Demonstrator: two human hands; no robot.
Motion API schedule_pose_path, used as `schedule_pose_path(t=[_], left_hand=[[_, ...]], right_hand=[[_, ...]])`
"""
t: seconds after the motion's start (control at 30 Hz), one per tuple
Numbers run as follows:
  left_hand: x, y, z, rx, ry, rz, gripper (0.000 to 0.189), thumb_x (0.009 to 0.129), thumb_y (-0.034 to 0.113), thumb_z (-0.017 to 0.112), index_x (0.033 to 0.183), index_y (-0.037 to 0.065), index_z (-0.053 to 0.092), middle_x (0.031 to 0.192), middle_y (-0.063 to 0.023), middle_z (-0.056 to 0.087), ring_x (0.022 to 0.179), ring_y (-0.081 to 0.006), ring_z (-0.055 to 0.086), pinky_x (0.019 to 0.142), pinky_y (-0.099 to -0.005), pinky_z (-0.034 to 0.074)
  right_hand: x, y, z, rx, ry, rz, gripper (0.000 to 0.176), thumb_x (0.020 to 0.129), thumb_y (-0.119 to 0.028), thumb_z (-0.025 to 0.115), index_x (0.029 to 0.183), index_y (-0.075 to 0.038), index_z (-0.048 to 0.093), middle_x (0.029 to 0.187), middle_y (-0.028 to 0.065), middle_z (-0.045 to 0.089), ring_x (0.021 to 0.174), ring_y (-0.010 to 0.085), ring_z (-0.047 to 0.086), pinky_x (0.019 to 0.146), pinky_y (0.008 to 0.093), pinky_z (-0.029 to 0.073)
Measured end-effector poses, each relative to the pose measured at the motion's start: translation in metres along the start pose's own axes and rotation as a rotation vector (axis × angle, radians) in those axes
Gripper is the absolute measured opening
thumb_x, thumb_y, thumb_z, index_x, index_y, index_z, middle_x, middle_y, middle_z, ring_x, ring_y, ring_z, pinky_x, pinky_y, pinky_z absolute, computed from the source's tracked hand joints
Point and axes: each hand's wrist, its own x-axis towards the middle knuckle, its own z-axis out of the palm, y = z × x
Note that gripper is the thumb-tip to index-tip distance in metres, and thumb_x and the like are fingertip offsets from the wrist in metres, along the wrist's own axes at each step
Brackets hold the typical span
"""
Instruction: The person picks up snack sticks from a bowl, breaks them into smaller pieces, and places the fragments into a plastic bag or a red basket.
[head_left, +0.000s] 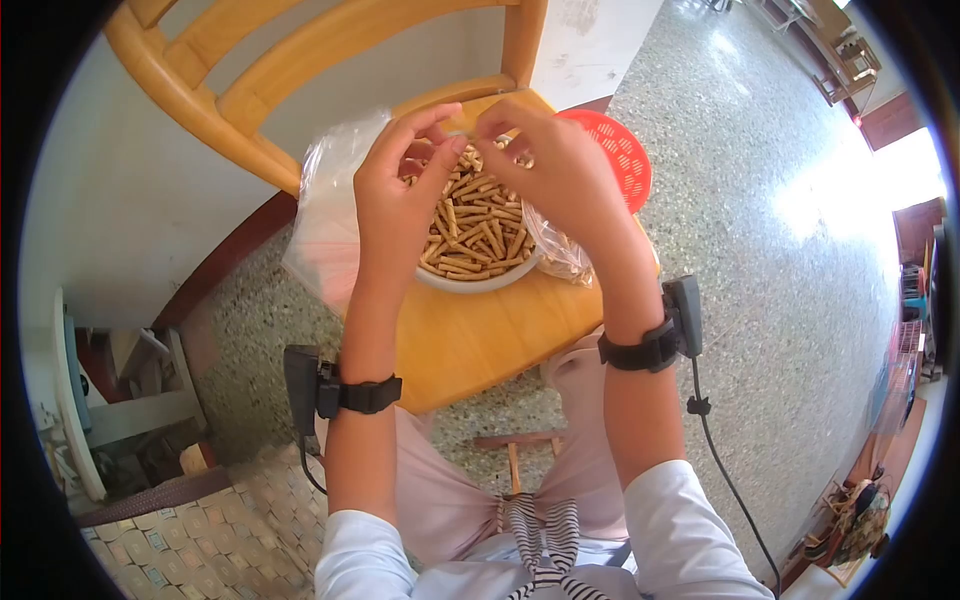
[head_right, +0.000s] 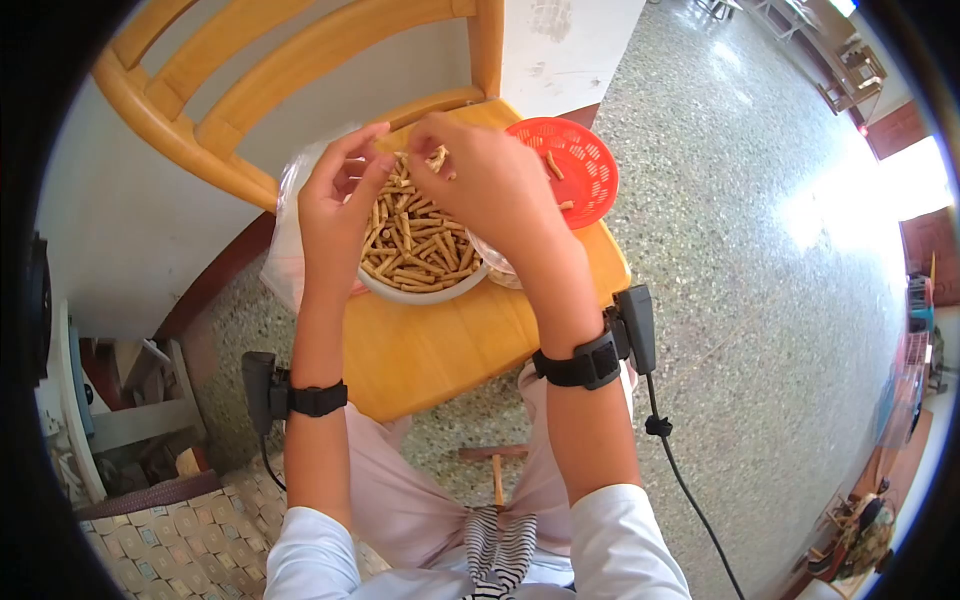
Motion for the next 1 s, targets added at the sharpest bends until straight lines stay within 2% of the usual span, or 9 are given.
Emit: schedule_pose_path(t=[0.07,0.1,0.17,0.2,0.3,0.43,0.63,0.9,1.0], left_hand=[[0.000,0.003,-0.004,0.247,-0.074,-0.143,0.029,0.092,0.012,0.070,0.121,0.013,0.070,0.097,-0.0019,0.067,0.084,-0.0143,0.064,0.075,-0.0279,0.050],[-0.002,-0.005,-0.008,0.248,-0.067,-0.147,0.029,0.092,0.012,0.070,0.121,0.013,0.070,0.097,-0.0019,0.067,0.084,-0.0143,0.064,0.075,-0.0279,0.050],[-0.007,-0.024,-0.017,0.647,-0.305,-0.018,0.030,0.090,0.014,0.069,0.120,0.015,0.069,0.103,-0.0039,0.068,0.089,-0.0235,0.067,0.079,-0.0342,0.052],[-0.008,-0.021,-0.017,0.697,-0.342,-0.062,0.033,0.087,0.006,0.068,0.120,0.012,0.068,0.106,-0.0042,0.066,0.098,-0.0253,0.063,0.088,-0.0357,0.050],[-0.011,-0.023,-0.019,0.893,-0.412,0.052,0.029,0.086,0.006,0.069,0.115,0.012,0.069,0.105,-0.0042,0.066,0.101,-0.0256,0.062,0.087,-0.0369,0.051],[-0.011,-0.029,-0.023,0.881,-0.441,0.093,0.026,0.086,0.006,0.070,0.111,0.011,0.070,0.104,-0.0040,0.066,0.103,-0.0254,0.060,0.087,-0.0374,0.051],[-0.011,-0.019,-0.022,0.907,-0.381,0.015,0.017,0.086,0.008,0.070,0.103,0.012,0.071,0.101,-0.0040,0.067,0.105,-0.0270,0.062,0.086,-0.0404,0.053],[-0.009,-0.027,-0.010,0.944,-0.300,-0.010,0.013,0.088,0.016,0.070,0.100,0.011,0.067,0.092,-0.0034,0.072,0.085,-0.0279,0.069,0.071,-0.0402,0.054],[-0.006,-0.025,-0.008,0.934,-0.276,-0.015,0.011,0.088,0.014,0.069,0.098,0.011,0.066,0.094,-0.0036,0.073,0.085,-0.0281,0.069,0.070,-0.0403,0.054]], right_hand=[[0.000,0.008,-0.010,-0.015,0.017,0.046,0.019,0.089,-0.024,0.067,0.103,-0.010,0.070,0.091,0.0105,0.073,0.076,0.0294,0.069,0.068,0.0389,0.054],[0.001,0.015,-0.016,-0.034,0.048,0.097,0.019,0.089,-0.024,0.067,0.102,-0.011,0.069,0.090,0.0101,0.073,0.075,0.0290,0.069,0.067,0.0378,0.054],[0.001,0.029,-0.030,-0.077,0.015,0.202,0.022,0.086,-0.029,0.070,0.100,-0.011,0.070,0.090,0.0076,0.074,0.076,0.0276,0.069,0.069,0.0370,0.054],[0.000,0.039,-0.035,-0.199,-0.011,0.327,0.025,0.085,-0.032,0.071,0.099,-0.012,0.071,0.091,0.0072,0.074,0.079,0.0273,0.069,0.072,0.0379,0.054],[-0.004,0.065,-0.044,-0.405,-0.084,0.522,0.030,0.083,-0.039,0.072,0.098,-0.013,0.073,0.095,0.0077,0.074,0.086,0.0271,0.070,0.076,0.0393,0.054],[-0.008,0.067,-0.045,-0.519,-0.089,0.673,0.035,0.086,-0.046,0.068,0.101,-0.015,0.076,0.100,0.0097,0.074,0.094,0.0270,0.070,0.082,0.0394,0.053],[-0.003,0.033,-0.031,-0.201,-0.038,0.434,0.037,0.088,-0.045,0.065,0.104,-0.013,0.076,0.094,0.0113,0.075,0.090,0.0282,0.071,0.079,0.0408,0.055],[-0.007,0.012,0.009,-0.232,-0.124,0.181,0.029,0.089,-0.035,0.065,0.101,-0.012,0.075,0.084,0.0149,0.073,0.081,0.0329,0.071,0.076,0.0437,0.056],[-0.006,0.009,0.015,-0.293,-0.214,0.171,0.028,0.092,-0.036,0.066,0.109,-0.014,0.072,0.092,0.0102,0.073,0.086,0.0275,0.070,0.075,0.0399,0.054]])
